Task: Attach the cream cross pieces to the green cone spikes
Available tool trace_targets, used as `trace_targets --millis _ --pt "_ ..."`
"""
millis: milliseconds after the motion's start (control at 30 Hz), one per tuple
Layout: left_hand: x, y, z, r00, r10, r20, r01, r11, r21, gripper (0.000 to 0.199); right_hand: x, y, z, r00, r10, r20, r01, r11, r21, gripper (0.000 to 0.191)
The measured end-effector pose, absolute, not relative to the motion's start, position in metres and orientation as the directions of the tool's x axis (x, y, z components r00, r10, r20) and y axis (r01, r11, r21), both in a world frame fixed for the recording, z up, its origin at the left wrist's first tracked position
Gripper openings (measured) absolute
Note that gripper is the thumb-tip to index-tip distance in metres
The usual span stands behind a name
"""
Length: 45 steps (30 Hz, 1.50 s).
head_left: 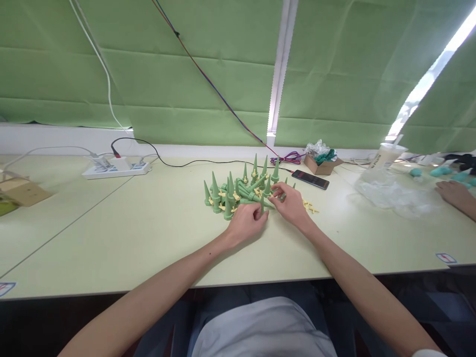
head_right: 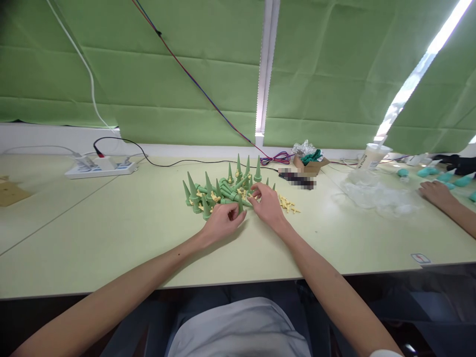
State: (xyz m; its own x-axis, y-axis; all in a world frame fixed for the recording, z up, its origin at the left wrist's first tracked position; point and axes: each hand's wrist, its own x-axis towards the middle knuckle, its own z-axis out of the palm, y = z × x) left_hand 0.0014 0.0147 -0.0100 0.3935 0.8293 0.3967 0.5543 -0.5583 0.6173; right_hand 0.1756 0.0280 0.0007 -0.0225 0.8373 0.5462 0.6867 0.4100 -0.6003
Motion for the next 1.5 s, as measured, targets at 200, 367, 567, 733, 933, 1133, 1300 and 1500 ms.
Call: trace_targets --millis 200,367,567,733,933,1133,1300,1500 --pt "0.002 0.013 -0.007 0.377 0.833 0.404 0.535 -0.552 0.639 0.039 0.171 0.023 0.003 0.014 0.772 0.636 0.551 0.524 -0.649 0.019" --pt "0.002 0.013 -0.005 0.369 0.834 0.41 0.514 -0.551 0.658 0.037 0.169 0.021 0.002 0.005 0.752 0.659 0.483 0.575 -0.66 0.02" --pt "0.001 0.013 -0.004 0.33 0.849 0.413 0.481 -0.527 0.701 0.034 0.167 0.015 0.006 -0.075 0.723 0.687 0.45 0.64 -0.623 0.018" --pt "0.001 0.011 -0.003 0.304 0.851 0.429 0.464 -0.526 0.713 0.033 0.167 0.015 0.004 -0.094 0.711 0.697 0.449 0.655 -0.608 0.018" --pt "0.0 0.01 0.0 0.279 0.844 0.458 0.45 -0.536 0.714 0.034 0.167 0.014 0.003 -0.152 0.699 0.698 0.465 0.674 -0.574 0.017" --pt "0.0 0.01 0.0 0.297 0.843 0.448 0.446 -0.537 0.716 0.032 0.168 0.015 0.0 -0.229 0.708 0.668 0.423 0.691 -0.587 0.016" --pt "0.0 0.01 -0.001 0.296 0.846 0.444 0.462 -0.534 0.708 0.031 0.17 0.017 -0.003 -0.232 0.729 0.644 0.402 0.675 -0.618 0.017" --pt "0.0 0.011 -0.003 0.29 0.842 0.455 0.442 -0.54 0.717 0.024 0.171 0.019 -0.004 -0.253 0.714 0.653 0.425 0.688 -0.588 0.014"
